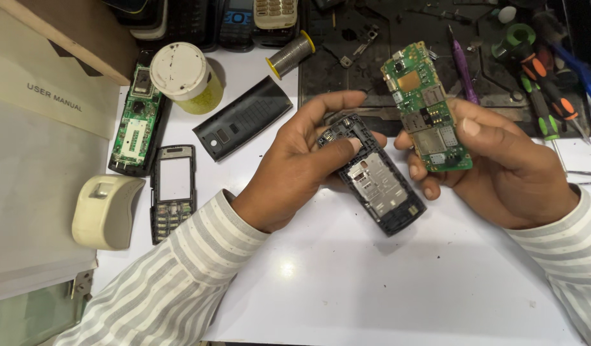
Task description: The person disassembles a mobile phone at a workbench, separating the keypad from the display assembly by hand and using a blue pry tool to lift components. They handle the exposed motherboard, pry at its connectors, then pick up the phone housing and align the keypad and display assembly back into the casing.
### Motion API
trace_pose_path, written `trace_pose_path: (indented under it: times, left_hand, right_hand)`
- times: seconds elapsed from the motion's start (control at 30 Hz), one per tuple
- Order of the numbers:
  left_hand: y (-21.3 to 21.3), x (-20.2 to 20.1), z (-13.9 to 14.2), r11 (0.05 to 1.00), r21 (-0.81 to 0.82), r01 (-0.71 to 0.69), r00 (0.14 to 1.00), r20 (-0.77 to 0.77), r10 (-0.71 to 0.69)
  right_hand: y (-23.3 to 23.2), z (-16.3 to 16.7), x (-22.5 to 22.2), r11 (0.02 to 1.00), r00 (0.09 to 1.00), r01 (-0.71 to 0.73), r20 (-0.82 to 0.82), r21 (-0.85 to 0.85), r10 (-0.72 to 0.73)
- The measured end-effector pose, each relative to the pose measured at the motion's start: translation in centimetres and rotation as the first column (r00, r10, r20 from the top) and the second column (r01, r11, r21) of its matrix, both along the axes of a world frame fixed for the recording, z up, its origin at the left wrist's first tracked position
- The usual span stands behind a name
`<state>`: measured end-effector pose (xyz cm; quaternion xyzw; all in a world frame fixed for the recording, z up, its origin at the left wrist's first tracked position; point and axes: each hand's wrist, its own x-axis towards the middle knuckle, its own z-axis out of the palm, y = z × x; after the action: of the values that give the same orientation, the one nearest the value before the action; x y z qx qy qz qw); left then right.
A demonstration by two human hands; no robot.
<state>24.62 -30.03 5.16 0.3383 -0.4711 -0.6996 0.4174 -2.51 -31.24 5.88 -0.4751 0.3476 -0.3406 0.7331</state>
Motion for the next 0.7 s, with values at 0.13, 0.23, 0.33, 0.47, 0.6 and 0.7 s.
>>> trace_pose_path:
  times: [0.13, 0.23, 0.33, 0.47, 0.6, 0.7]
  left_hand:
    - [0.1, 0.0, 0.1, 1.000, -0.019, 0.021, 1.000, 0.022, -0.020]
    - [0.1, 0.0, 0.0, 0.999, 0.000, 0.032, 0.999, -0.013, -0.032]
    - [0.1, 0.2, -0.4, 0.999, 0.000, 0.044, 0.999, -0.032, -0.044]
    - [0.1, 0.4, -1.0, 0.990, -0.109, 0.094, 0.994, -0.036, -0.098]
    - [0.2, 0.2, -1.1, 0.962, -0.227, 0.150, 0.988, 0.010, -0.151]
    - [0.6, 0.2, -0.5, 0.969, -0.184, 0.165, 0.984, 0.093, -0.150]
  right_hand:
    - [0.1, 0.0, -0.1, 0.995, 0.999, -0.007, -0.044, -0.100, 0.002]
    - [0.2, -0.1, 0.0, 0.989, 0.994, 0.040, -0.099, -0.141, -0.054]
    - [0.3, -0.1, 0.2, 0.981, 0.985, 0.049, -0.152, -0.187, -0.078]
    - [0.4, 0.0, 0.5, 0.964, 0.984, 0.028, -0.163, -0.265, -0.073]
    - [0.8, 0.3, 1.0, 0.933, 0.978, 0.072, -0.158, -0.352, -0.135]
    - [1.1, 0.5, 1.4, 0.815, 0.904, 0.061, -0.315, -0.576, -0.290]
